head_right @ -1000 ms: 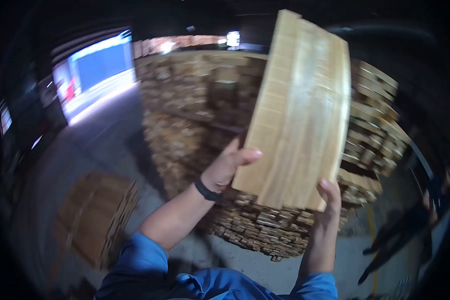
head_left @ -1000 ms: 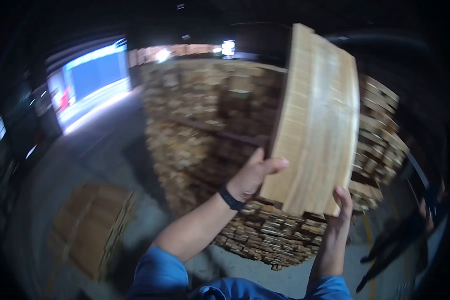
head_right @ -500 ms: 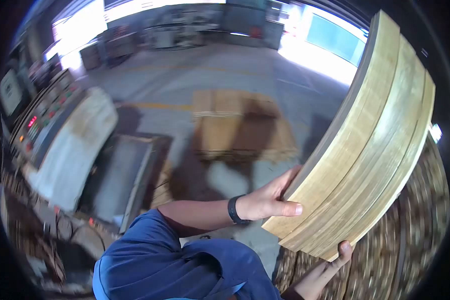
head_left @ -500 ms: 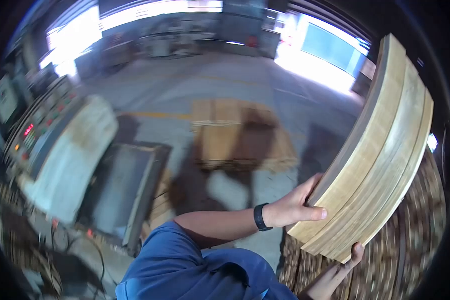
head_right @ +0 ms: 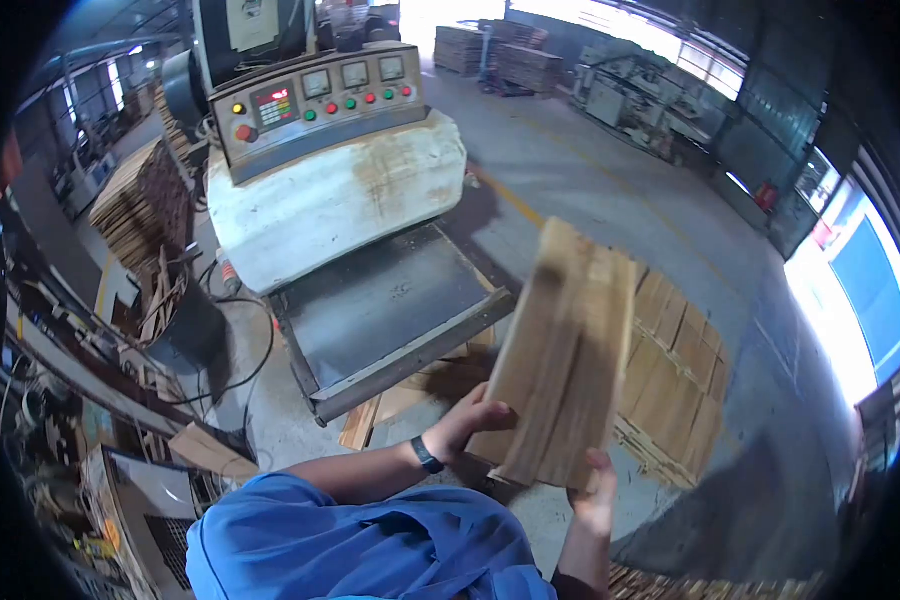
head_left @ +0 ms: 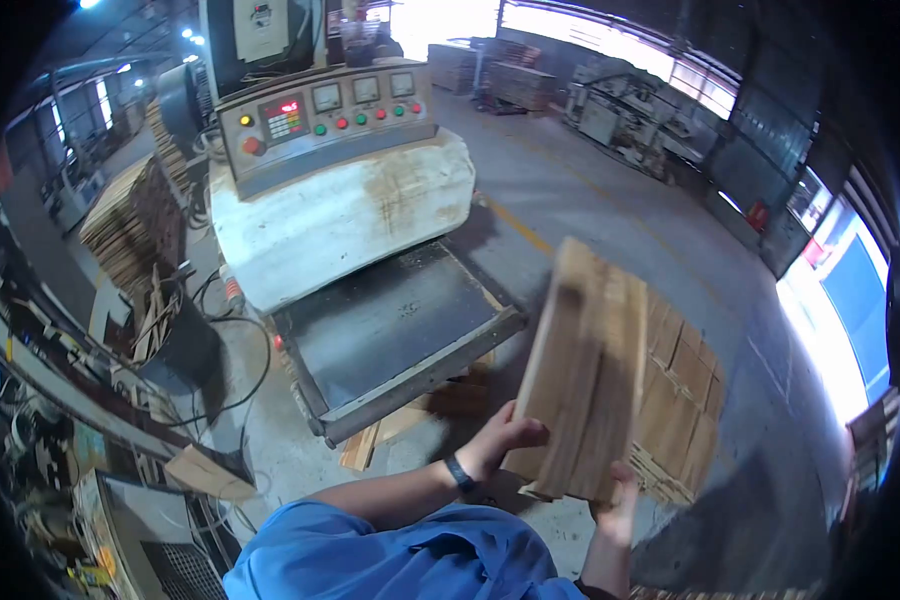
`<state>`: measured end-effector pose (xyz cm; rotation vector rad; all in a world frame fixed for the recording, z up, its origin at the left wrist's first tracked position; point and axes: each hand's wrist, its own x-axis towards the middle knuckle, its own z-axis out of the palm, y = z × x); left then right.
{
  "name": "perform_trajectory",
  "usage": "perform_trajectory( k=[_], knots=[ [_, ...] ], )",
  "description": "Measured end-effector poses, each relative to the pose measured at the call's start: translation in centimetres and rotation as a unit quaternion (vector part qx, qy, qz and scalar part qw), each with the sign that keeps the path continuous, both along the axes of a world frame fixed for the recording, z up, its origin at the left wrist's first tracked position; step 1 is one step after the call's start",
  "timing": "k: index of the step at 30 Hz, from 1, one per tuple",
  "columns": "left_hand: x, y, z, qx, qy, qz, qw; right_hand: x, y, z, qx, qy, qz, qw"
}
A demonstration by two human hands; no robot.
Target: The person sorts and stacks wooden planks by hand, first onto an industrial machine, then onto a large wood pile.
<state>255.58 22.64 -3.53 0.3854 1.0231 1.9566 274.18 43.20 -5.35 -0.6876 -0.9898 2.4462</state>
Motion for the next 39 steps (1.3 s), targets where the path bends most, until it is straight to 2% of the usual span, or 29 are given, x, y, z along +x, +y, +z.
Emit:
perform_trajectory(
  k=[1, 4, 7, 10, 11, 12, 14, 16, 18, 19, 21, 24, 25, 28, 32, 33, 34, 36, 39],
  knots=[
    [-0.5, -0.3, -1.1, -0.003, -0.035, 0.039, 0.999, -2.1, -0.4, 0.6, -0.006, -0.002, 0.013, 1.0],
    [-0.9, -0.9, -2.6, -0.008, -0.101, 0.164, 0.981, -7.1, 6.0, -6.5, -0.03, -0.055, 0.174, 0.983],
    [-0.8, -2.0, -3.5, -0.005, -0.117, 0.232, 0.966, -12.5, 5.6, -3.9, -0.022, -0.075, 0.329, 0.941],
    [-0.5, -2.9, -6.3, 0.005, -0.136, 0.306, 0.942, -17.3, 4.1, -4.5, -0.055, -0.01, 0.4, 0.915],
    [-0.6, -3.4, -7.7, -0.003, -0.14, 0.332, 0.933, -17.8, 3.0, -2.1, -0.021, -0.031, 0.402, 0.915],
    [-0.4, -3.8, -9.2, -0.012, -0.147, 0.354, 0.923, -19.2, 3.0, -3.4, -0.013, -0.086, 0.413, 0.906],
    [-1.0, -4.0, -9.6, -0.023, -0.157, 0.393, 0.906, -22.6, 2.6, -8.6, -0.046, -0.057, 0.461, 0.885],
    [-2.3, -4.8, -13.2, -0.035, -0.218, 0.397, 0.891, -26.3, 2.0, -14.6, -0.094, -0.099, 0.509, 0.85],
    [-3.9, -5.9, -18.7, -0.071, -0.244, 0.412, 0.875, -29.1, 0.7, -17.3, -0.009, -0.118, 0.54, 0.833],
    [-4.5, -6.7, -23.1, -0.116, -0.211, 0.442, 0.864, -29.6, 0.0, -18.2, 0.023, -0.121, 0.538, 0.834],
    [-5.3, -7.7, -25.1, -0.11, -0.214, 0.451, 0.859, -31.0, -1.2, -19.2, 0.092, -0.123, 0.527, 0.836],
    [-6.7, -8.7, -26.4, -0.05, -0.229, 0.451, 0.861, -32.8, -2.4, -19.6, 0.097, -0.127, 0.518, 0.84],
    [-7.4, -8.9, -26.5, -0.061, -0.238, 0.456, 0.855, -33.4, -2.8, -20.0, 0.104, -0.112, 0.51, 0.846],
    [-9.5, -9.8, -26.9, -0.065, -0.244, 0.472, 0.845, -35.8, -3.5, -22.0, 0.248, -0.105, 0.486, 0.831],
    [-10.8, -11.8, -28.5, -0.08, -0.231, 0.47, 0.848, -38.0, -1.5, -22.3, 0.337, -0.124, 0.48, 0.8],
    [-10.8, -12.2, -28.8, -0.086, -0.225, 0.467, 0.851, -38.3, -0.9, -22.7, 0.39, -0.115, 0.45, 0.795],
    [-10.7, -12.4, -28.8, -0.091, -0.225, 0.467, 0.85, -38.2, -1.3, -19.2, 0.491, -0.158, 0.419, 0.747],
    [-10.5, -12.6, -28.6, -0.101, -0.223, 0.465, 0.851, -38.1, -2.2, -16.7, 0.723, -0.229, 0.305, 0.576],
    [-10.3, -12.7, -28.4, -0.121, -0.247, 0.461, 0.844, -38.4, -2.1, -17.1, 0.815, -0.211, 0.259, 0.474]
  ],
)
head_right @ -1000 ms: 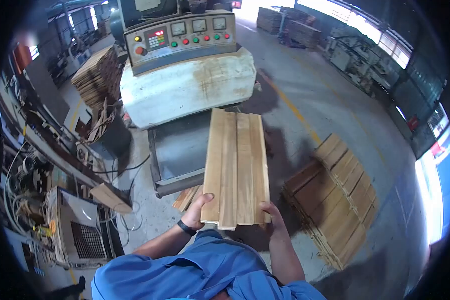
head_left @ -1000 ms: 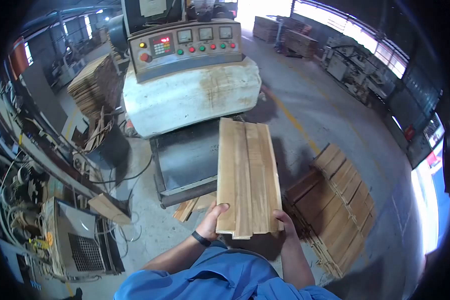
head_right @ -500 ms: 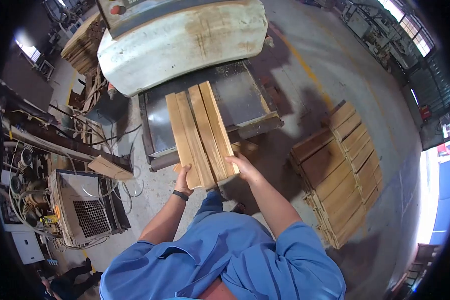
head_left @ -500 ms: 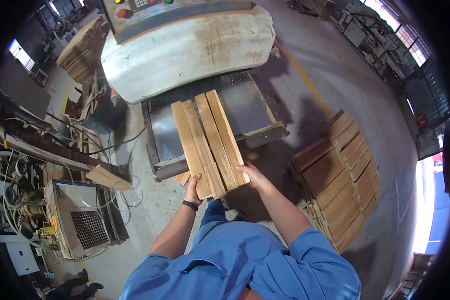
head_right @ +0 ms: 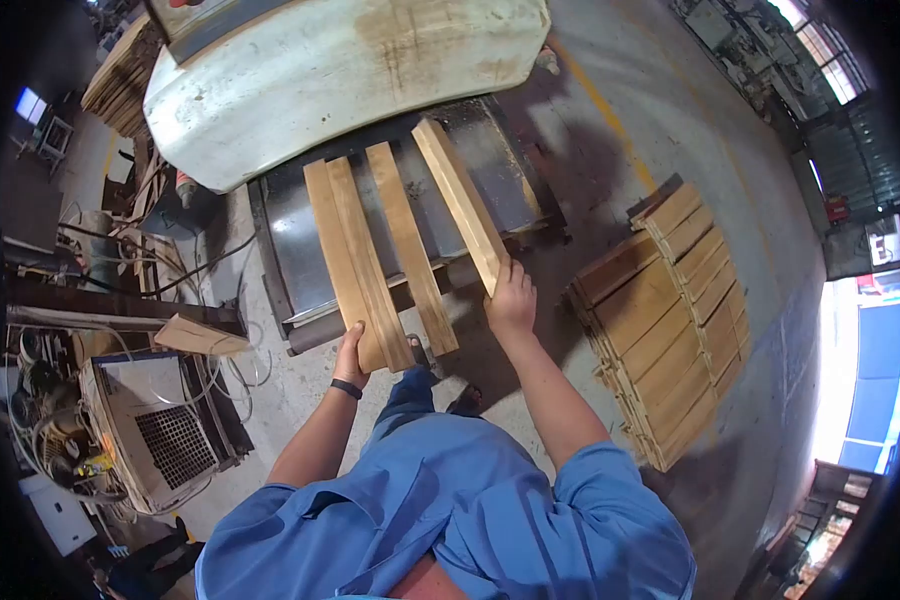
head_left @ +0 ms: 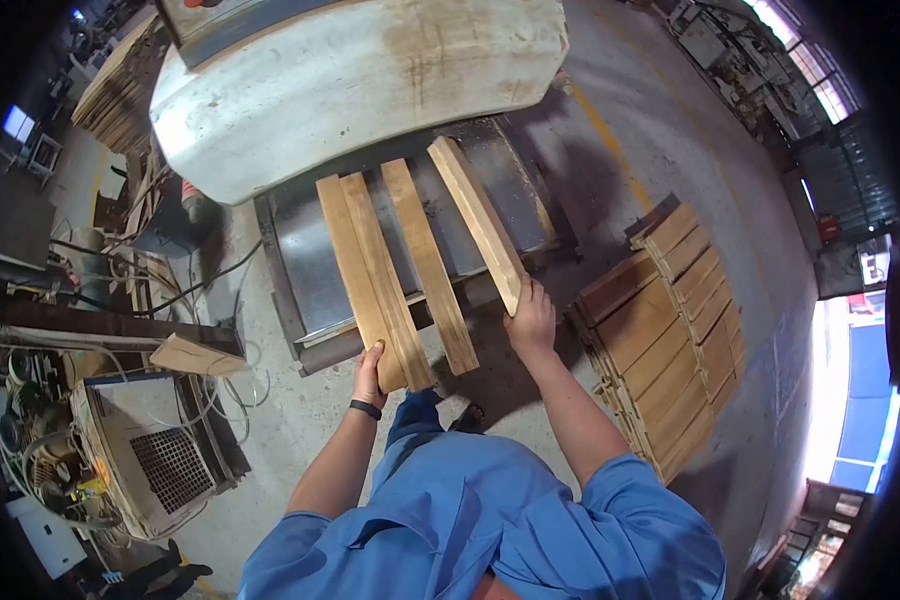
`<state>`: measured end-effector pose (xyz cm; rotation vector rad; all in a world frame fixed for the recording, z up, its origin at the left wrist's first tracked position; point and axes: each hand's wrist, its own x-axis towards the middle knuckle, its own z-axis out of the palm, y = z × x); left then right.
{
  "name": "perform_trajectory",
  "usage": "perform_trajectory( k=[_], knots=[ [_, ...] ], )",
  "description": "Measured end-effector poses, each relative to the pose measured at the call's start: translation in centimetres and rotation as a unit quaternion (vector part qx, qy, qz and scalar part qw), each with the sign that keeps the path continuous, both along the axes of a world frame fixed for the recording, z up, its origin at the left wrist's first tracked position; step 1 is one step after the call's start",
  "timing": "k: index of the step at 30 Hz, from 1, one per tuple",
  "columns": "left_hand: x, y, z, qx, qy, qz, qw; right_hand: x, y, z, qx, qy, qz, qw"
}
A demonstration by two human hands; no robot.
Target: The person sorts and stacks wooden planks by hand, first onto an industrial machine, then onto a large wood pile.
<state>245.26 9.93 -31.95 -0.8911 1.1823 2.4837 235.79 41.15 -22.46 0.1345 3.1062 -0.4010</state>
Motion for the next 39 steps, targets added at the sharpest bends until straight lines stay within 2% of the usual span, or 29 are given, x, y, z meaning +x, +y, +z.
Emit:
perform_trajectory(
  k=[1, 6, 12, 16, 21, 23, 25, 26, 29, 30, 32, 33, 34, 35, 36, 39],
  knots=[
    [0.0, 0.1, 0.1, 0.0, -0.007, 0.002, 1.0, 0.0, -0.1, 0.2, 0.043, 0.011, 0.01, 0.999],
    [0.3, 0.0, -0.1, 0.004, -0.034, -0.011, 0.999, 0.2, 0.2, -2.0, 0.007, 0.065, 0.113, 0.991],
    [0.6, -0.4, 0.2, -0.004, -0.03, -0.022, 0.999, 1.7, 1.1, -1.4, -0.031, 0.087, 0.09, 0.992],
    [0.7, -0.1, 1.3, -0.003, -0.021, 0.01, 1.0, 1.1, 0.0, -2.3, -0.05, 0.129, 0.085, 0.987],
    [0.8, -0.4, 1.6, -0.013, -0.034, -0.001, 0.999, -6.3, -4.1, -2.4, -0.063, 0.157, 0.102, 0.98],
    [0.7, -0.7, 1.8, -0.005, -0.037, -0.005, 0.999, -10.5, -5.8, -3.0, -0.104, 0.16, 0.106, 0.976],
    [0.5, -0.7, 2.0, 0.002, -0.036, -0.003, 0.999, -13.8, -7.2, -2.3, -0.134, 0.219, 0.095, 0.962],
    [0.5, -0.6, 2.1, 0.004, -0.035, 0.001, 0.999, -14.5, -7.7, -2.0, -0.149, 0.249, 0.09, 0.953],
    [0.5, -0.6, 2.7, 0.013, -0.042, 0.004, 0.999, -12.0, -7.3, -1.0, -0.24, 0.235, 0.083, 0.938],
    [0.4, -0.6, 2.7, 0.017, -0.045, 0.005, 0.999, -9.7, -6.9, -1.4, -0.265, 0.105, 0.029, 0.958],
    [0.4, -0.6, 2.6, 0.023, -0.039, 0.013, 0.999, -3.7, -5.9, -4.2, -0.389, 0.04, -0.008, 0.92],
    [0.4, -0.5, 2.5, 0.026, -0.037, 0.019, 0.999, -0.8, -5.9, -5.2, -0.366, -0.053, -0.049, 0.928],
    [0.5, -0.5, 2.3, 0.028, -0.036, 0.015, 0.999, 1.4, -5.8, -5.3, -0.305, -0.16, -0.03, 0.938],
    [0.6, -0.6, 2.0, 0.028, -0.035, 0.01, 0.999, 3.1, -5.4, -6.0, -0.456, -0.241, -0.05, 0.856],
    [0.7, -0.7, 1.8, 0.028, -0.035, 0.003, 0.999, 4.3, -5.1, -6.9, -0.59, -0.312, -0.069, 0.741],
    [0.6, -0.6, 1.8, 0.02, -0.04, 0.001, 0.999, 5.5, -5.2, -8.3, -0.581, -0.265, -0.09, 0.764]
  ],
)
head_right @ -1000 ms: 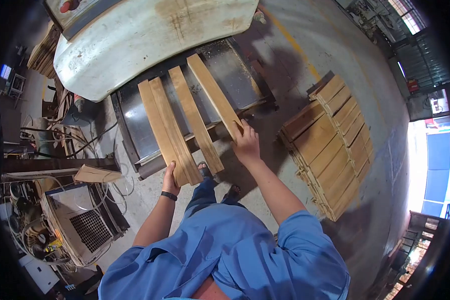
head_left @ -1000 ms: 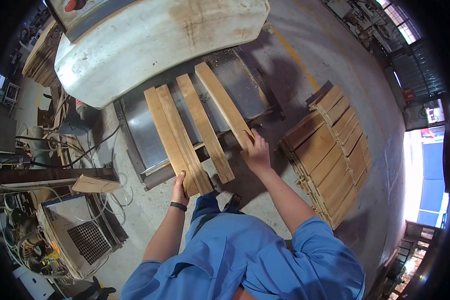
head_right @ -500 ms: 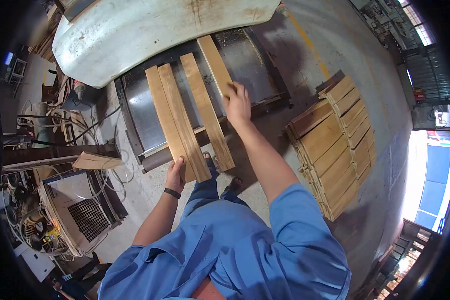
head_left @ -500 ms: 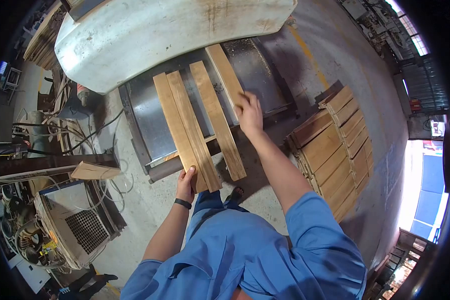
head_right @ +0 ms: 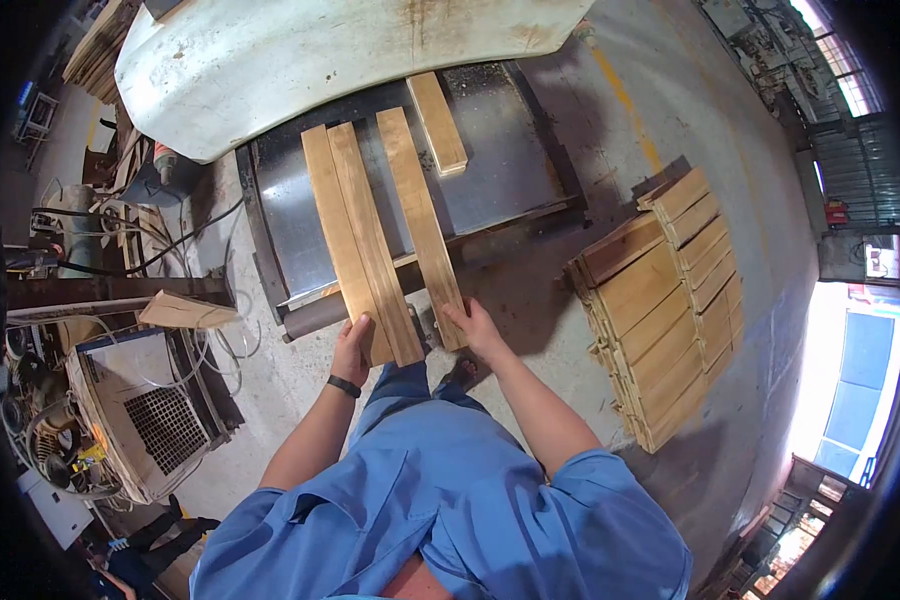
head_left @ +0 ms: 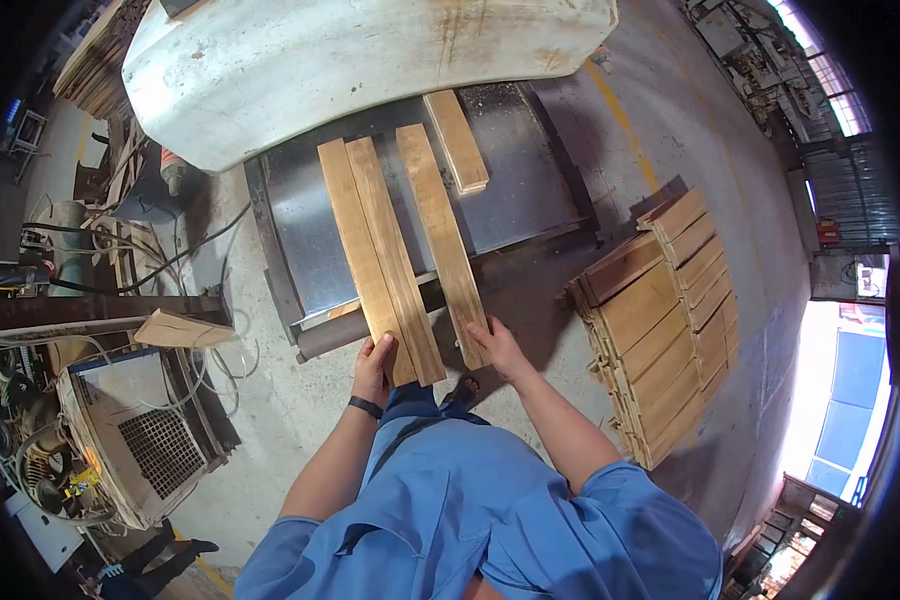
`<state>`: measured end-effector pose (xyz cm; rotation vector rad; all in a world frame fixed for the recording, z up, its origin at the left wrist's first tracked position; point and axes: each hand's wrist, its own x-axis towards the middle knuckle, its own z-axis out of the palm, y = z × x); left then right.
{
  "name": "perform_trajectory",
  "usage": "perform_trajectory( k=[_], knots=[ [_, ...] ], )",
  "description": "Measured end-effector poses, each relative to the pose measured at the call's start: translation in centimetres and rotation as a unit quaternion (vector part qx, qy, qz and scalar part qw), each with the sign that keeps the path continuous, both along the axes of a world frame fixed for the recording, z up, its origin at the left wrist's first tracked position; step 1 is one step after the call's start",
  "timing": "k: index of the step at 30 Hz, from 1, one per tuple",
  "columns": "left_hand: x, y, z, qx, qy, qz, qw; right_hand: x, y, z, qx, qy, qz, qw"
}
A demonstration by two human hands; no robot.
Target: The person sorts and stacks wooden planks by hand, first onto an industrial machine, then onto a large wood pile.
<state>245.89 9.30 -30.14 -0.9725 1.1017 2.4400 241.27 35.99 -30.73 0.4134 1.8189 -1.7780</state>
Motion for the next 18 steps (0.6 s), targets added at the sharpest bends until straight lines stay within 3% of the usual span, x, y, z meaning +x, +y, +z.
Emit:
perform_trajectory(
  k=[3, 6, 9, 13, 16, 18],
  knots=[
    [-0.1, 0.1, 0.3, -0.006, -0.002, 0.012, 1.0, -0.8, -0.2, -1.0, 0.094, 0.041, 0.0, 0.995],
    [0.0, 0.2, 0.3, -0.011, -0.004, 0.015, 1.0, -2.2, -1.1, 2.8, 0.149, 0.056, -0.005, 0.987],
    [-0.1, 0.3, 0.8, -0.019, -0.016, 0.017, 1.0, -3.0, 0.4, 0.4, 0.123, -0.002, -0.021, 0.992],
    [-0.2, 0.2, 0.8, -0.012, 0.004, 0.006, 1.0, -1.1, 2.4, 1.1, 0.029, 0.009, -0.057, 0.998],
    [0.0, 0.0, 0.6, -0.031, 0.011, 0.001, 0.999, 1.1, 2.9, 5.0, -0.002, -0.141, -0.094, 0.985],
    [0.2, 0.1, 0.2, -0.069, 0.009, 0.002, 0.998, 0.7, 3.9, 4.0, -0.1, -0.162, -0.116, 0.975]
  ],
)
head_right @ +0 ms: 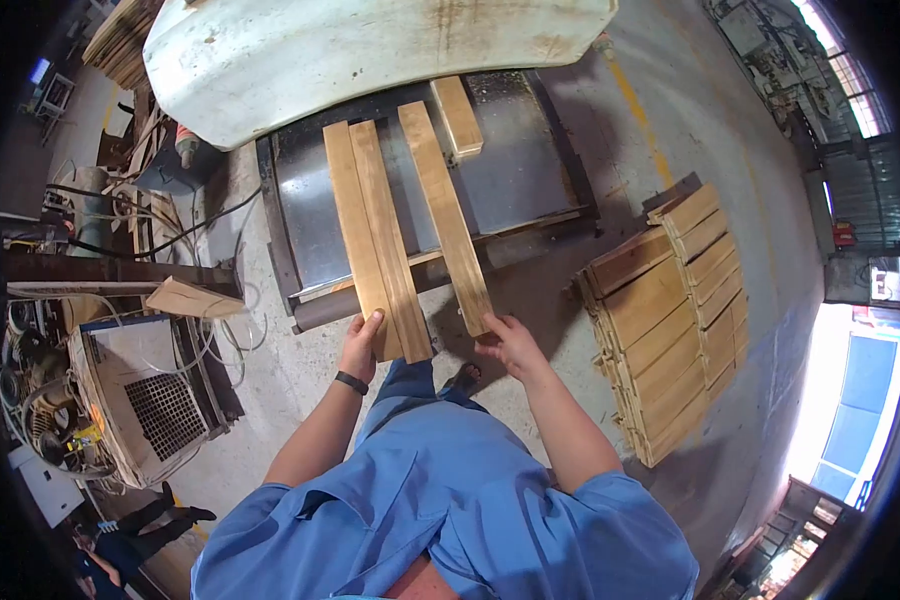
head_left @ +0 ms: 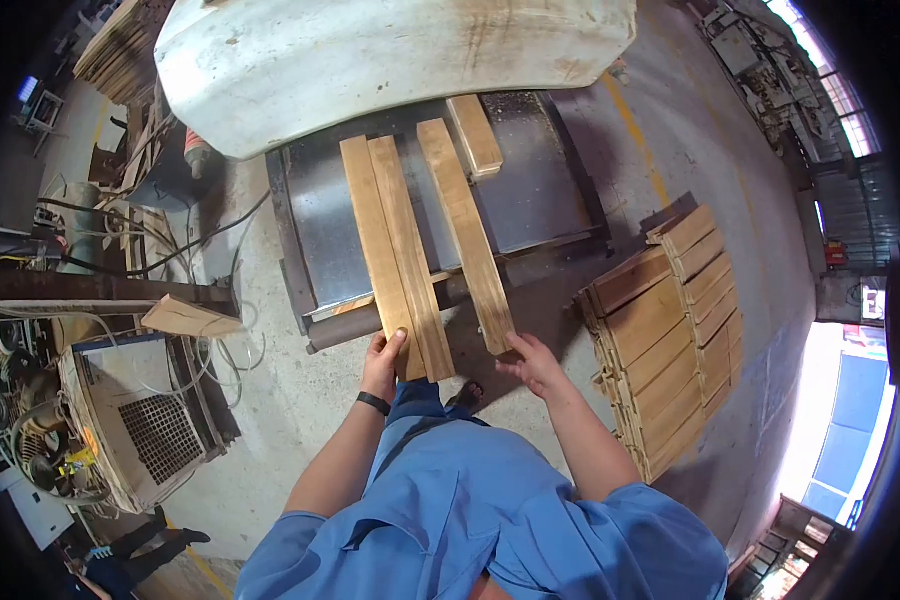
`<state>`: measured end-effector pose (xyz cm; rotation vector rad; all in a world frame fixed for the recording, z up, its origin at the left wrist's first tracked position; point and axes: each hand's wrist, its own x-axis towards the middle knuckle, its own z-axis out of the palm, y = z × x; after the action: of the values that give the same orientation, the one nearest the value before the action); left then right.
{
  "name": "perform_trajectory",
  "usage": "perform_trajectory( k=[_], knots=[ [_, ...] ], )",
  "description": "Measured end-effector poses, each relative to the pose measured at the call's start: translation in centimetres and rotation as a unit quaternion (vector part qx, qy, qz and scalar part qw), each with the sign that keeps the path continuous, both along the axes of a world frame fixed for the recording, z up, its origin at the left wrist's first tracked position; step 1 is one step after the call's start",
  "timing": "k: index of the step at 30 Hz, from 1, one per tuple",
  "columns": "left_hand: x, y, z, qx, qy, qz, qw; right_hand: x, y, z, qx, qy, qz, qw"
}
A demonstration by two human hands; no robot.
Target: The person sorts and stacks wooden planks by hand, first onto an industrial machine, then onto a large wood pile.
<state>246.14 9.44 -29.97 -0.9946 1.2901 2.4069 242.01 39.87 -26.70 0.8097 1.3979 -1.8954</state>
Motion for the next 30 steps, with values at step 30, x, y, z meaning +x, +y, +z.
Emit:
perform_trajectory(
  k=[30],
  knots=[
    [0.4, 3.9, 3.6, -0.239, 0.016, 0.028, 0.971, 0.6, -9.7, -1.1, 0.334, 0.26, 0.25, 0.871]
  ],
)
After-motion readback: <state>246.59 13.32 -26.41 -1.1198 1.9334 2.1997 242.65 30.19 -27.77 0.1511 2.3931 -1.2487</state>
